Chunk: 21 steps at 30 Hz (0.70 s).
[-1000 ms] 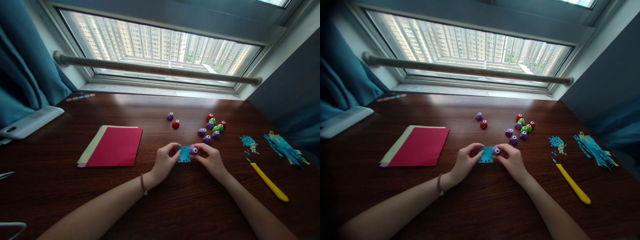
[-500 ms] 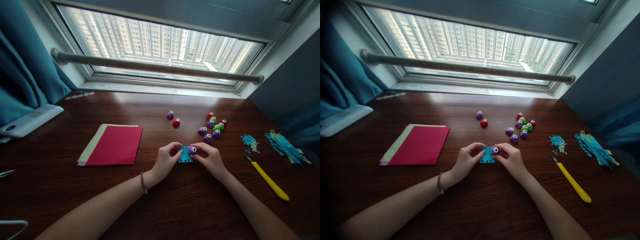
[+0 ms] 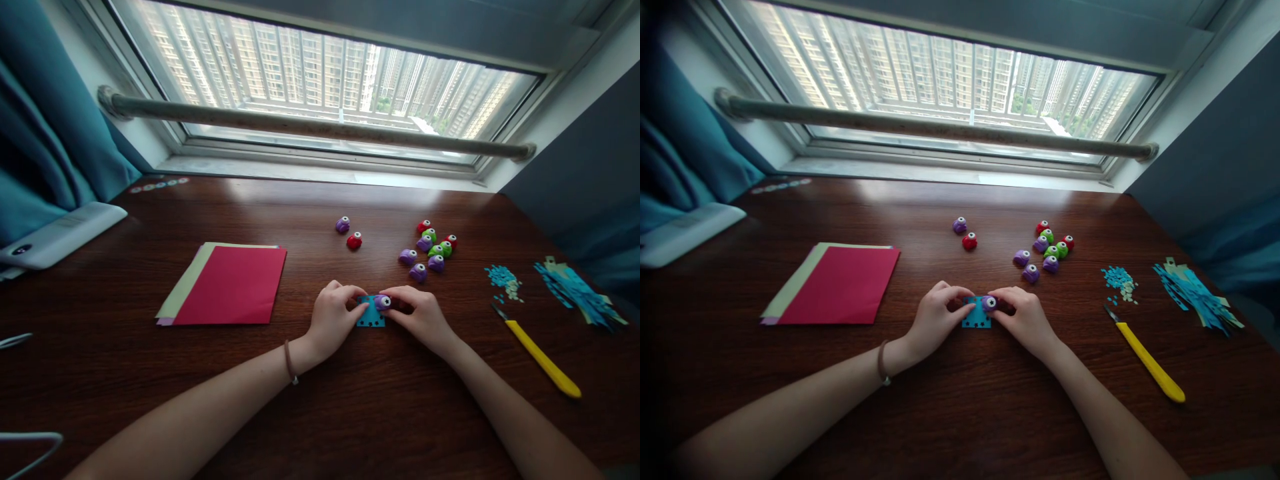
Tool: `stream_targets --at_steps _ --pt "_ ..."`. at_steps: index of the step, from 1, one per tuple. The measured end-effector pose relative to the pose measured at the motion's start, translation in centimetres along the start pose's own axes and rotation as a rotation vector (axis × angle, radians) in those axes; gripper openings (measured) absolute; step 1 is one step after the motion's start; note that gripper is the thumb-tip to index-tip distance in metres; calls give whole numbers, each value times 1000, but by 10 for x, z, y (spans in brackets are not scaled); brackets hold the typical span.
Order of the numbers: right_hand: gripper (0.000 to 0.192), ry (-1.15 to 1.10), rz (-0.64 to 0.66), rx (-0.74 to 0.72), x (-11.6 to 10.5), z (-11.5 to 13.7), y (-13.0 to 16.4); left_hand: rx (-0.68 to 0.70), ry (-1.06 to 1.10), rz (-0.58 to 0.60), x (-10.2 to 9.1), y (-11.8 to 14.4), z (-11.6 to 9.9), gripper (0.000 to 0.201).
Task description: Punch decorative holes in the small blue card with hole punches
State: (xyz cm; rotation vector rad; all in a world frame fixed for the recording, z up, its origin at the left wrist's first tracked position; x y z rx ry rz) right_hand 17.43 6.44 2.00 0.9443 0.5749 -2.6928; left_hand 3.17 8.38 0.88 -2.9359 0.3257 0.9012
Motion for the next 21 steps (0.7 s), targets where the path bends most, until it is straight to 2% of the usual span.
stream_targets --at_steps 7,13,18,21 --pt "22 10 5 -27 3 1 0 27 -91 -9 1 0 -2 9" --pt "24 13 31 -6 4 -1 -1 130 -157 6 5 2 -13 7" --pt "35 11 50 -11 4 -2 0 153 -182 -73 -1 4 -17 29" --pt "38 12 54 -15 2 -2 -1 179 -181 -121 -6 7 -22 31"
Point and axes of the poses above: each hand's wrist, its own y-axis away from the middle knuckle, its own x-axis out of the palm, z = x × y, the point moved 10 cm from there along -y, towards the middle knuckle, and after that the axes turned 11 degrees about -x, right-handed, at the moved point
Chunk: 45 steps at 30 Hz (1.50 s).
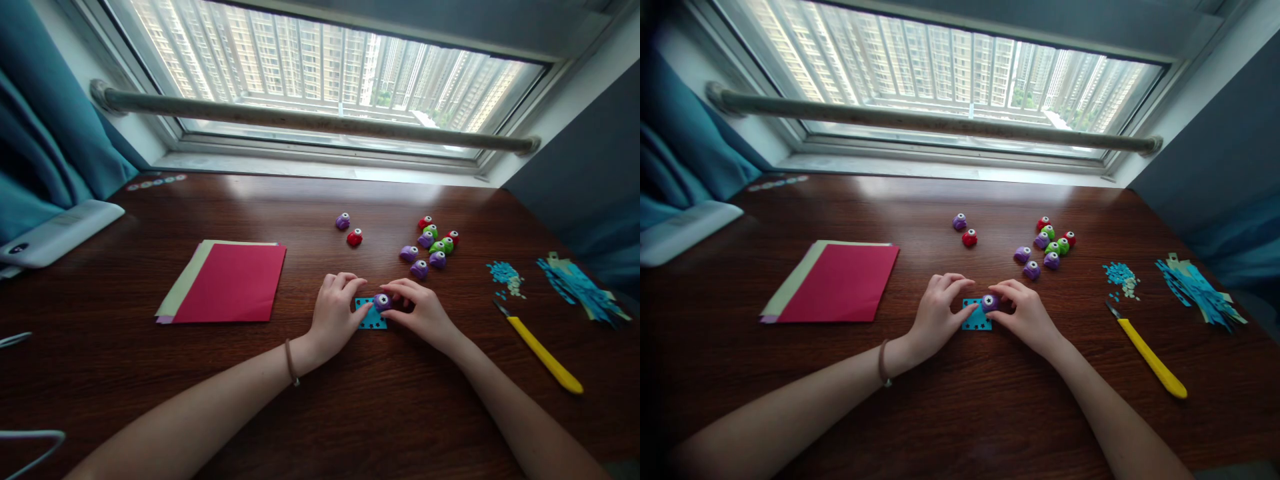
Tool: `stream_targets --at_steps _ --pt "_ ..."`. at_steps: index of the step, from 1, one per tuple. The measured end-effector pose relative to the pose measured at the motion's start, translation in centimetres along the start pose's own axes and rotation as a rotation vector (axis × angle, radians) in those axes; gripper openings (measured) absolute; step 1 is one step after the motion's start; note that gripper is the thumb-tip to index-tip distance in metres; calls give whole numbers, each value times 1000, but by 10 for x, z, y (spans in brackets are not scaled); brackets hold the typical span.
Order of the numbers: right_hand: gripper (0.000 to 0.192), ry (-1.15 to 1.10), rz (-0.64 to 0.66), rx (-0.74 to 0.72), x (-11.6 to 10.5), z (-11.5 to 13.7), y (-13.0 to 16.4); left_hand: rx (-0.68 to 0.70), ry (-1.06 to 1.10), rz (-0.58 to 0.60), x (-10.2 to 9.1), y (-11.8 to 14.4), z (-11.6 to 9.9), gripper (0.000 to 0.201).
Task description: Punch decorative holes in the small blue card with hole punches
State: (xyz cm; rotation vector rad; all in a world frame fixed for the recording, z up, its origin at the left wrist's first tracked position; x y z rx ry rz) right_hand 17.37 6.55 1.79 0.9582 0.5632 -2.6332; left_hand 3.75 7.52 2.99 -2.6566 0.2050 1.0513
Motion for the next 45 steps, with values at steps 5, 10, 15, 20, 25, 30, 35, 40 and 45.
stream_targets --at_steps 5,10,15,20,25,30,35,40,45 --pt "37 9 -44 -21 -11 8 -1 167 -73 -29 -2 11 -21 28" --pt "29 176 -23 -148 -15 30 0 299 -273 23 11 22 -33 36" --pt "37 521 181 -284 6 51 5 345 -392 42 16 23 -37 27" --pt "43 642 285 -257 19 53 8 468 -541 122 28 27 -47 29" --pt "48 679 320 -233 22 52 8 581 -674 172 39 34 -54 34" --pt "49 721 323 -236 24 53 7 657 -754 134 42 38 -61 35" --pt "49 741 326 -234 25 53 7 686 -714 152 41 38 -63 34" --pt "48 742 313 -226 25 53 7 708 -709 138 39 36 -68 32" --pt "48 745 275 -239 26 53 7 713 -704 145 42 38 -67 32"
Point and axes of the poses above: each hand's wrist, its own y-axis away from the middle knuckle, its own x-axis out of the palm, z = x × y, the point moved 10 cm from there along -y, towards the middle knuckle, and after that the axes turned 11 degrees about -x, right-handed, at the moved point
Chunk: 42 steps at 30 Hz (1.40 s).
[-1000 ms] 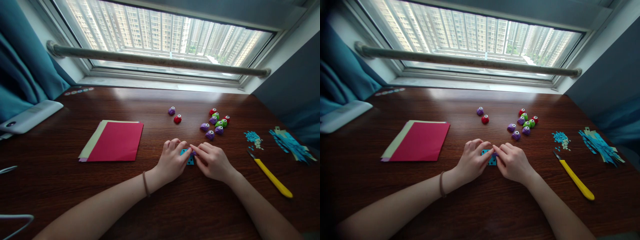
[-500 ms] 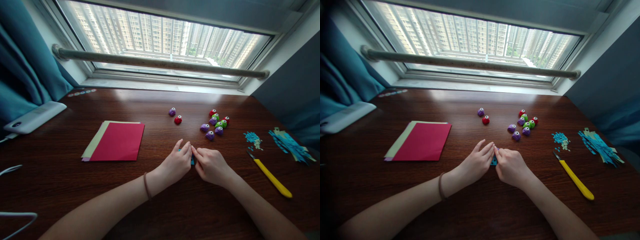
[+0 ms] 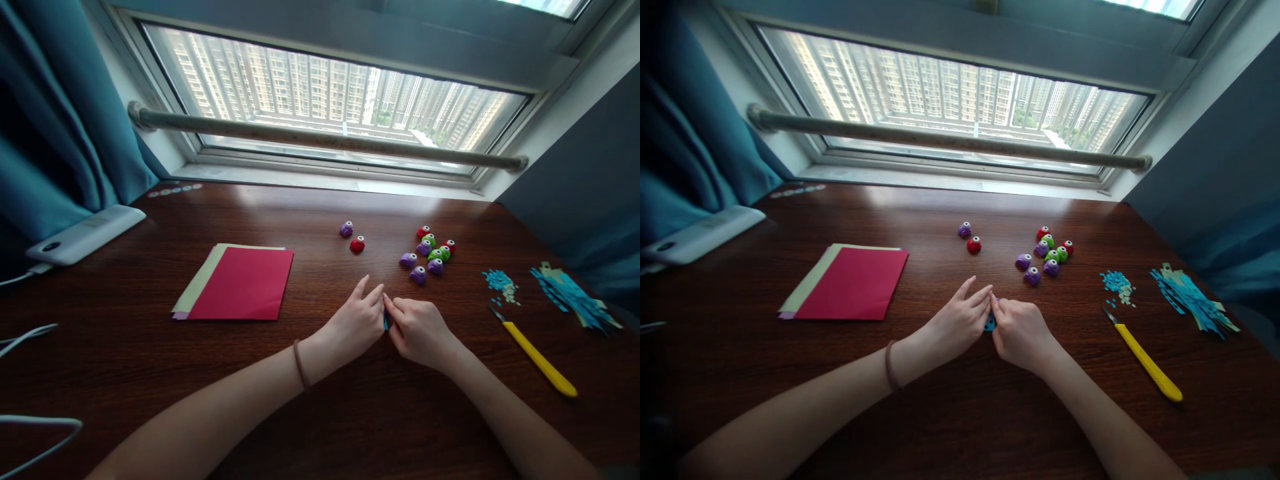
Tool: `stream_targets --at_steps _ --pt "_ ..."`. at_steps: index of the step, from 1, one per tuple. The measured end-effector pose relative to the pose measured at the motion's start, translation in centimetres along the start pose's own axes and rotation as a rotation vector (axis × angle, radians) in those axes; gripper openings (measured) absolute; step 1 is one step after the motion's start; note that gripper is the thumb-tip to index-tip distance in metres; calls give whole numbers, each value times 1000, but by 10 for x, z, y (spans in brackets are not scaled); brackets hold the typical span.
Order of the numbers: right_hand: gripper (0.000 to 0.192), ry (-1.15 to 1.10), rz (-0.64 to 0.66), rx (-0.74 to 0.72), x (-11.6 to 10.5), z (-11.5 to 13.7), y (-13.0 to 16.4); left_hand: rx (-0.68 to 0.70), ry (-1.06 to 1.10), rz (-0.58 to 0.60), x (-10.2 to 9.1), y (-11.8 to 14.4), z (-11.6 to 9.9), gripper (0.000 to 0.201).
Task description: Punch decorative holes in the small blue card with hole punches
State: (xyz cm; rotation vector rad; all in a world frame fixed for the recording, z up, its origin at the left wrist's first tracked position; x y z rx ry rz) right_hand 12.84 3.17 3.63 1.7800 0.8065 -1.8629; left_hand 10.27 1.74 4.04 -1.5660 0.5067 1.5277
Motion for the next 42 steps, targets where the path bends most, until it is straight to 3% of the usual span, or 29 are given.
stream_targets --at_steps 6,10,13,17,21,27,32,38,42 --pt "41 -68 -142 48 -3 -10 6 -146 117 -72 11 11 11 33" --pt "35 -201 -260 104 -8 -24 11 -272 290 -62 15 15 28 30" --pt "41 -339 -347 119 -6 -31 12 -331 386 -35 16 14 36 40" --pt "50 -511 -312 99 10 -37 10 -470 460 -29 20 15 51 54" --pt "48 -576 -348 191 10 -60 17 -577 513 -3 29 17 65 46" --pt "25 -487 -455 399 3 -100 37 -617 620 17 33 17 72 38" --pt "24 -371 -486 429 8 -112 42 -632 660 48 36 18 73 34" --pt "33 -126 -587 560 -4 -121 51 -608 678 59 34 16 70 31" --pt "12 -489 -492 348 8 -89 27 -614 673 71 34 16 70 31"
Point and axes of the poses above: each hand's wrist, its own y-axis away from the middle knuckle, its own x-axis out of the palm, z = x × y, the point moved 10 cm from there along -y, towards the middle knuckle, and after that the axes turned 11 degrees about -x, right-handed, at the moved point
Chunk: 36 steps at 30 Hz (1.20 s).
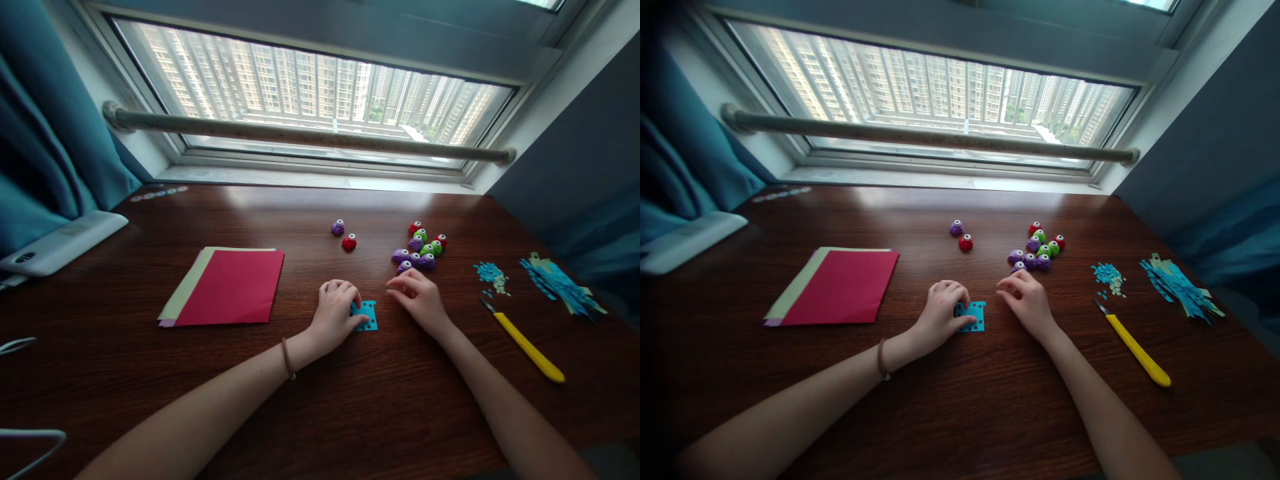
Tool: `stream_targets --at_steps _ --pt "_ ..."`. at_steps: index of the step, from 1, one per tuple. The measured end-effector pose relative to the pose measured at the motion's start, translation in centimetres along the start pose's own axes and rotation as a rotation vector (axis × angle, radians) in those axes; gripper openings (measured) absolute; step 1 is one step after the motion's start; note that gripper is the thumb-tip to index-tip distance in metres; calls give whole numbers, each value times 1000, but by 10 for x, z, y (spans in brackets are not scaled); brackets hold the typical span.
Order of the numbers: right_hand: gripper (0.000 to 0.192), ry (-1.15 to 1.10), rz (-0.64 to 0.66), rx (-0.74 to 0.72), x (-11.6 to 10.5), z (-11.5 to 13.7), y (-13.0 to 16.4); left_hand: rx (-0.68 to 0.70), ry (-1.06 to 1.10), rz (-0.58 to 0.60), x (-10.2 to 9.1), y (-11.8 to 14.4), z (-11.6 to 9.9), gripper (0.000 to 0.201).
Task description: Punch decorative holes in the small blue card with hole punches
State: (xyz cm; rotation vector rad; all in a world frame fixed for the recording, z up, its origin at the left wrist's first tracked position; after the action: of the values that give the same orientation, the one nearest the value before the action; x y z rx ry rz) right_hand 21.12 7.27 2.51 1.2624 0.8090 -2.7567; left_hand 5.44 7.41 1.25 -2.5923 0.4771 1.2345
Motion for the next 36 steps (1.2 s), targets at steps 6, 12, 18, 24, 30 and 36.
stream_targets --at_steps 6,12,18,24,30,36 --pt "6 -148 166 0 32 18 5 -6 4 -1 0 -1 2 31" --pt "5 -77 219 -22 36 20 3 -18 5 8 1 -1 3 31" --pt "5 -12 267 -76 36 28 4 -21 26 -2 0 0 3 29" --pt "8 -109 248 -24 32 19 5 -25 39 -26 -2 -1 3 29" --pt "5 -159 266 4 33 16 6 -31 152 -94 -14 0 3 18" --pt "5 -108 297 -64 35 26 5 13 631 -329 -49 18 4 17"
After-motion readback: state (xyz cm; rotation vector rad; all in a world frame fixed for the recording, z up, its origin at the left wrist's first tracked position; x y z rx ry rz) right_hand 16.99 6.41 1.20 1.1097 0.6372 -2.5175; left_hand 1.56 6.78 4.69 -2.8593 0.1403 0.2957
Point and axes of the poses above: each hand's wrist, its own y-axis away from the middle knuckle, its own x-axis out of the palm, z = x × y, the point moved 10 cm from there along -y, towards the middle knuckle, and after that the axes turned 11 degrees about -x, right-handed, at the moved point
